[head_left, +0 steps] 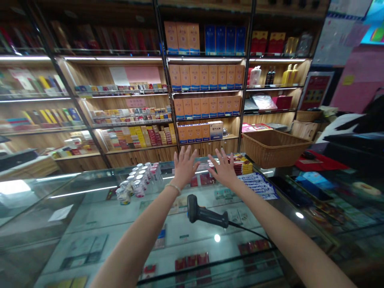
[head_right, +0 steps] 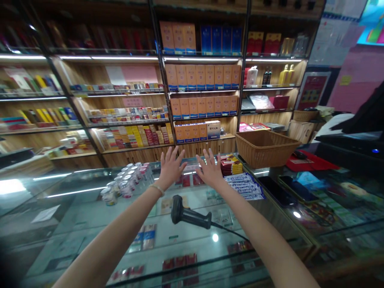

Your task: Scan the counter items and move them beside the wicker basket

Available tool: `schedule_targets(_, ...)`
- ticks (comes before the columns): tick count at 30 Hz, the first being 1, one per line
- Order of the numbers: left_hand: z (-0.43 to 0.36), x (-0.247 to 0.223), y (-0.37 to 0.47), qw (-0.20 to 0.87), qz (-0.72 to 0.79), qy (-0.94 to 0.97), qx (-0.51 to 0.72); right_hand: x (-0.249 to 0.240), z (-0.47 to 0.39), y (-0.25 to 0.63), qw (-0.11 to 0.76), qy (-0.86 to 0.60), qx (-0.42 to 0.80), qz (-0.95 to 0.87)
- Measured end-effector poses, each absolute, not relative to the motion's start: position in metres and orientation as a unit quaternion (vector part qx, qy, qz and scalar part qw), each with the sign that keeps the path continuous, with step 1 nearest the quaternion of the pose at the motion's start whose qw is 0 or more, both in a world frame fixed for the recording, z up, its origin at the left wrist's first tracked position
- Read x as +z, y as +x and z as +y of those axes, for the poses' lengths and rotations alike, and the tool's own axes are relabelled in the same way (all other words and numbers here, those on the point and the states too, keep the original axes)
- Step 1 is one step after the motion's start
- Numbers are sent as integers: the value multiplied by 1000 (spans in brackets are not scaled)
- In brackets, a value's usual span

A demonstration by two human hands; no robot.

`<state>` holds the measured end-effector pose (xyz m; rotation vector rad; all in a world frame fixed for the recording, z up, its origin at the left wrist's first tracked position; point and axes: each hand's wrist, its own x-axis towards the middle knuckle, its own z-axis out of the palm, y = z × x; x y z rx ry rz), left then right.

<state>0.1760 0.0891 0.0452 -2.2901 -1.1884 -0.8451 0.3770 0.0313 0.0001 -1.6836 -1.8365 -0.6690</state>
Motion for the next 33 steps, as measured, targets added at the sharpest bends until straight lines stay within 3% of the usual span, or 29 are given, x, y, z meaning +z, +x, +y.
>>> schedule_targets(11, 57, 60, 126, 232, -449, -804, -314, 19, 12, 328, 270, -629, -221, -695)
schedule_targets(33, 20, 1, 44, 263, -484, -757, -353, -23, -30, 277, 289, -608, -216, -707)
